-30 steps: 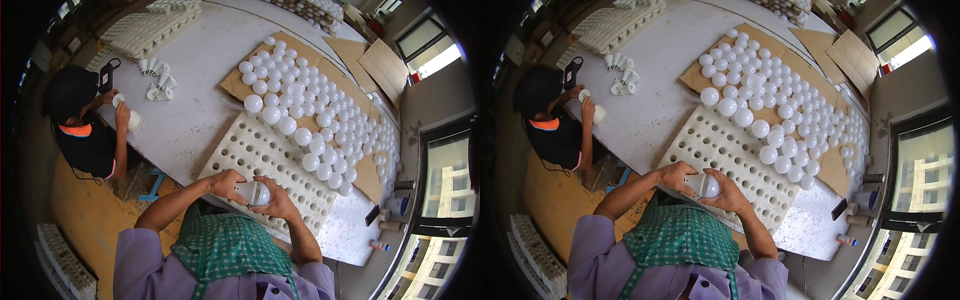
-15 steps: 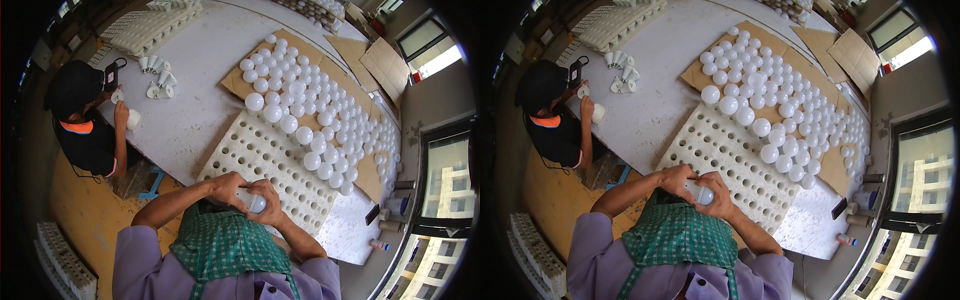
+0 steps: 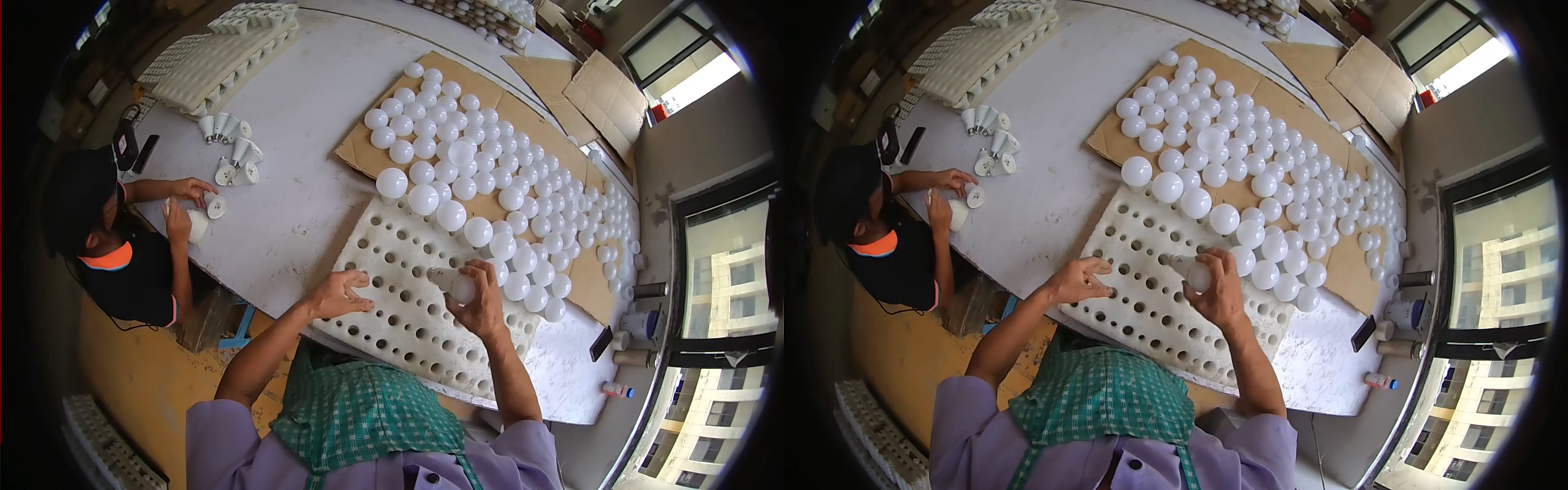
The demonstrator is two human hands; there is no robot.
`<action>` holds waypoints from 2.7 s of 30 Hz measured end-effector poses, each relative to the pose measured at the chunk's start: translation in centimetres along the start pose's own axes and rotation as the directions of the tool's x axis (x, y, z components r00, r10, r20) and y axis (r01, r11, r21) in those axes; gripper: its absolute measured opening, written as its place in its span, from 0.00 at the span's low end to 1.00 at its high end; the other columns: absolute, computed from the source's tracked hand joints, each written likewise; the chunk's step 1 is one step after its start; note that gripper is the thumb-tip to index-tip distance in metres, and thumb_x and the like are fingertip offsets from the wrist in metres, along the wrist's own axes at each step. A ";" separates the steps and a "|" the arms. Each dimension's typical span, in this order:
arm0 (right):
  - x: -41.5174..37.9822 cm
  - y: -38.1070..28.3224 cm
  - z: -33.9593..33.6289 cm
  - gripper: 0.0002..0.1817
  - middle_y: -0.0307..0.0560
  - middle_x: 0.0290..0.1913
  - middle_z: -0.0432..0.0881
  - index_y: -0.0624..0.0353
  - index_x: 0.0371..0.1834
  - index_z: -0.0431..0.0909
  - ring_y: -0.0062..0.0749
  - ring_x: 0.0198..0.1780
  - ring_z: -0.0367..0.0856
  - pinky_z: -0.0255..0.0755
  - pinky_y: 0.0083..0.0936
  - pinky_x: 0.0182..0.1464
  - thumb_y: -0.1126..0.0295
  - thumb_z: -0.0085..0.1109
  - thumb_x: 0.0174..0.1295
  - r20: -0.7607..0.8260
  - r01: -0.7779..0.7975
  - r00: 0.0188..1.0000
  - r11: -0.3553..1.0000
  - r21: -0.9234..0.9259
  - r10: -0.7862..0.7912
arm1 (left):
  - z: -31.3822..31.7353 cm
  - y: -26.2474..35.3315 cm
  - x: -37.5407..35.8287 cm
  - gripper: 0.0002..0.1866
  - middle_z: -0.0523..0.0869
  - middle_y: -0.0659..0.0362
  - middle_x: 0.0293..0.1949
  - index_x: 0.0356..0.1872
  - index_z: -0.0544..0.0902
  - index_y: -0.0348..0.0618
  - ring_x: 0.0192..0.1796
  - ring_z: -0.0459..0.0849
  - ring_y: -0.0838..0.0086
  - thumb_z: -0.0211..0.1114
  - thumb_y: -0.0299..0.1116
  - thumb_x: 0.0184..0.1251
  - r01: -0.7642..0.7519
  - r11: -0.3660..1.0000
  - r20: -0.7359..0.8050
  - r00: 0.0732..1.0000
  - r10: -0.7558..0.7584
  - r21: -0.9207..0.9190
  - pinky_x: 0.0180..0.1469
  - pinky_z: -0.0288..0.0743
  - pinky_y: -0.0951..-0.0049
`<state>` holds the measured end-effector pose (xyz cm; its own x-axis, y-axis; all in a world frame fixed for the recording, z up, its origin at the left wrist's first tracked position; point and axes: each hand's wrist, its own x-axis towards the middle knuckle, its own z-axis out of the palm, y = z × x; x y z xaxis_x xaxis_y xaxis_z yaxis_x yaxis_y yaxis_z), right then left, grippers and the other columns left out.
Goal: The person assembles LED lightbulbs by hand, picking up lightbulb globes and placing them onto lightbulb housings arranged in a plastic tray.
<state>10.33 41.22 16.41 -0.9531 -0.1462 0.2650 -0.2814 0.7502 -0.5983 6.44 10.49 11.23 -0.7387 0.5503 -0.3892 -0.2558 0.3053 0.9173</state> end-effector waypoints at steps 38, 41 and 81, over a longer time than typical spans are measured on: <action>6.7 10.9 -4.0 0.46 0.50 0.61 0.70 0.56 0.74 0.51 0.40 0.58 0.75 0.77 0.38 0.53 0.61 0.69 0.55 0.186 -0.333 0.890 0.317 0.888 0.415 | -23.0 -11.9 1.9 0.34 0.79 0.43 0.54 0.56 0.70 0.35 0.58 0.75 0.50 0.76 0.29 0.45 0.428 0.499 -0.515 0.856 0.045 0.754 0.62 0.68 0.59; 4.8 7.4 -1.8 0.54 0.53 0.58 0.73 0.58 0.71 0.54 0.40 0.52 0.80 0.81 0.31 0.46 0.54 0.78 0.43 0.232 -0.346 0.899 0.277 0.897 0.371 | -19.9 -13.0 2.3 0.33 0.80 0.44 0.53 0.57 0.73 0.36 0.59 0.77 0.51 0.75 0.31 0.47 0.439 0.603 -0.585 0.809 0.056 0.666 0.60 0.72 0.61; -4.0 -7.8 1.7 0.49 0.58 0.59 0.73 0.61 0.68 0.61 0.51 0.59 0.76 0.70 0.38 0.60 0.58 0.78 0.42 0.628 -0.230 0.778 0.932 0.279 0.003 | 3.4 4.1 -2.8 0.30 0.88 0.51 0.32 0.39 0.84 0.31 0.34 0.86 0.71 0.81 0.46 0.40 -0.150 0.945 0.396 0.918 0.024 0.291 0.39 0.78 0.72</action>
<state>16.12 34.86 18.68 -0.8123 -0.5164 -0.2711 -0.0744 0.5527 -0.8300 9.57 12.82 15.75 -0.4368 0.8204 -0.3689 0.0510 0.4320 0.9004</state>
